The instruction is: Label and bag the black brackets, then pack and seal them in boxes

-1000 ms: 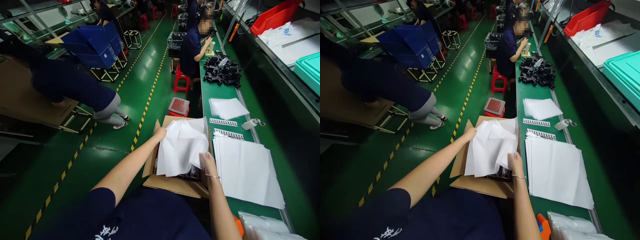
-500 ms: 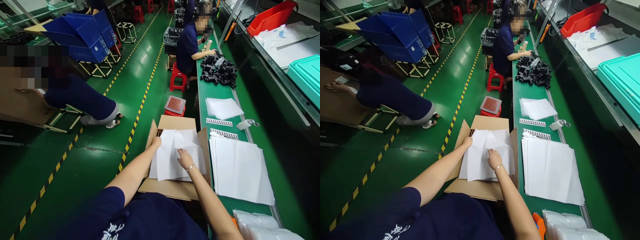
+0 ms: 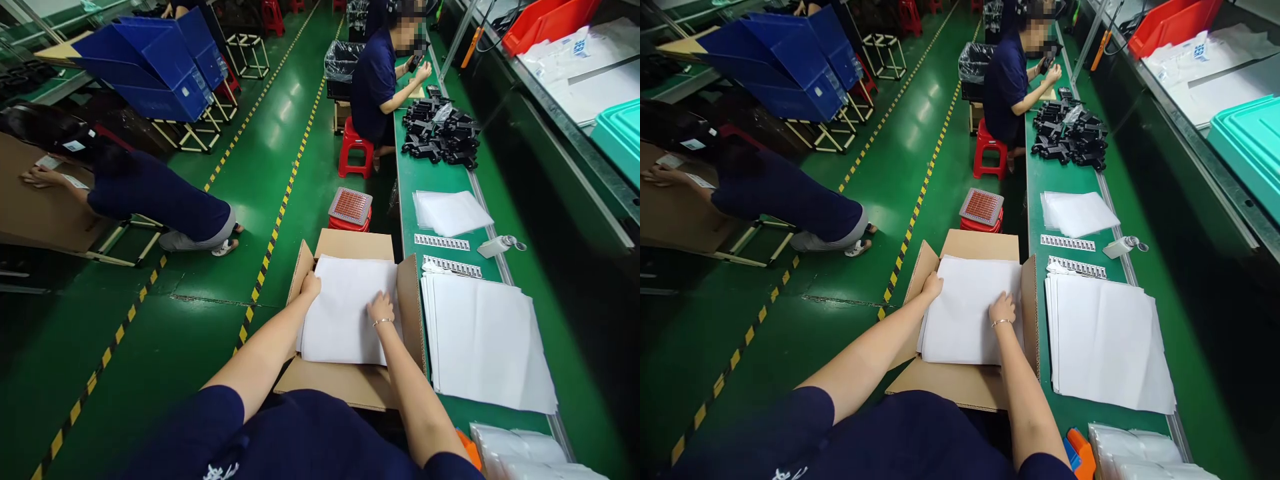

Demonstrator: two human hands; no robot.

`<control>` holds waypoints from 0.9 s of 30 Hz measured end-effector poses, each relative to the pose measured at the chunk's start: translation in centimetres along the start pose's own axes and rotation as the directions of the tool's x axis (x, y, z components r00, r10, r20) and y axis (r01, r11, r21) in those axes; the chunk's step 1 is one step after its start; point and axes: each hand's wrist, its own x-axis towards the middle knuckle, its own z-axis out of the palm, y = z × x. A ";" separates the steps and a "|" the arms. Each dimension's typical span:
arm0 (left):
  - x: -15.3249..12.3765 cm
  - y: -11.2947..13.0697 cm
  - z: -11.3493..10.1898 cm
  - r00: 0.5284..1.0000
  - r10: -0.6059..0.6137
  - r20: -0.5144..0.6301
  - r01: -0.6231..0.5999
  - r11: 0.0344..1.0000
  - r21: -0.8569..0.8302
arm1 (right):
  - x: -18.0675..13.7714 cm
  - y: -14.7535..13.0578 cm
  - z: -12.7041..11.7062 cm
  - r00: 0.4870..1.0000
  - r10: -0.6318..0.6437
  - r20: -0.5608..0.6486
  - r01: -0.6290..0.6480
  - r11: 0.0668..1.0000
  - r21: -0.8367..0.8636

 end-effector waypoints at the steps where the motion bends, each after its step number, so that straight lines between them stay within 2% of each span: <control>1: -0.2 0.2 -0.1 1.000 0.001 -0.012 -0.001 1.000 0.009 | -0.7 0.1 0.6 1.000 -0.004 0.009 0.004 1.000 -0.001; 5: -2.1 0.8 0.2 0.987 0.111 -0.116 -0.106 0.993 0.047 | -2.0 0.4 1.3 0.998 -0.065 -0.019 0.065 0.998 -0.023; 7: -3.7 0.6 1.2 0.951 0.289 -0.107 -0.268 0.948 0.174 | -1.6 0.4 0.8 0.991 -0.133 -0.015 0.132 0.991 -0.032; 8: -4.7 0.2 1.9 0.914 0.404 -0.029 -0.382 0.885 0.268 | -1.3 0.4 0.3 0.985 -0.170 -0.002 0.170 0.985 -0.029; 10: -6.5 -0.9 3.8 0.800 0.550 0.240 -0.596 0.683 0.422 | -1.0 0.2 -1.0 0.973 -0.231 0.021 0.231 0.973 0.002; 11: -7.2 -1.5 4.7 0.749 0.553 0.365 -0.661 0.593 0.460 | -1.3 0.1 -1.7 0.967 -0.254 0.021 0.254 0.967 0.029; 12: -7.7 -2.1 5.4 0.719 0.527 0.453 -0.695 0.536 0.480 | -1.8 0.1 -2.4 0.961 -0.276 0.011 0.275 0.959 0.067; 13: -8.0 -2.7 5.9 0.710 0.493 0.503 -0.704 0.500 0.504 | -2.8 0.2 -3.1 0.955 -0.298 -0.004 0.296 0.948 0.112; 15: -8.0 -3.0 5.9 0.720 0.447 0.531 -0.694 0.445 0.566 | -5.8 1.3 -4.5 0.935 -0.352 -0.048 0.353 0.908 0.224; 17: -7.7 -2.0 5.1 0.705 0.478 0.524 -0.704 0.378 0.601 | -10.0 3.7 -5.2 0.895 -0.396 -0.203 0.445 0.811 0.381; 18: -7.6 -1.1 4.5 0.683 0.526 0.507 -0.718 0.354 0.600 | -12.4 5.3 -5.1 0.864 -0.356 -0.357 0.494 0.738 0.459; 19: -7.8 -0.1 3.9 0.646 0.586 0.489 -0.743 0.336 0.578 | -14.9 7.2 -4.5 0.832 -0.215 -0.512 0.503 0.682 0.531; 20: -8.1 0.8 3.2 0.589 0.652 0.478 -0.784 0.317 0.533 | -17.4 9.0 -3.2 0.788 0.010 -0.616 0.466 0.645 0.606; 21: -8.8 1.5 2.5 0.516 0.708 0.482 -0.835 0.291 0.467 | -19.9 10.8 -1.2 0.716 0.266 -0.646 0.398 0.605 0.690; 22: -9.6 1.9 1.5 0.434 0.748 0.503 -0.887 0.257 0.384 | -22.3 12.2 1.4 0.630 0.501 -0.593 0.300 0.547 0.781; 23: -10.6 1.8 0.4 0.343 0.771 0.537 -0.933 0.214 0.288 | -24.5 13.1 4.5 0.560 0.668 -0.490 0.199 0.466 0.862; 24: -11.8 1.3 -0.8 0.266 0.775 0.573 -0.963 0.181 0.201 | -26.4 13.4 8.0 0.516 0.773 -0.370 0.106 0.371 0.923; 25: -13.0 0.4 -2.0 0.205 0.760 0.616 -0.979 0.159 0.129 | -28.0 13.1 11.7 0.512 0.824 -0.244 0.007 0.281 0.960; 27: -15.3 -2.5 -3.9 0.090 0.669 0.738 -0.994 0.109 0.023 | -30.0 10.9 18.8 0.557 0.830 -0.020 -0.183 0.146 0.972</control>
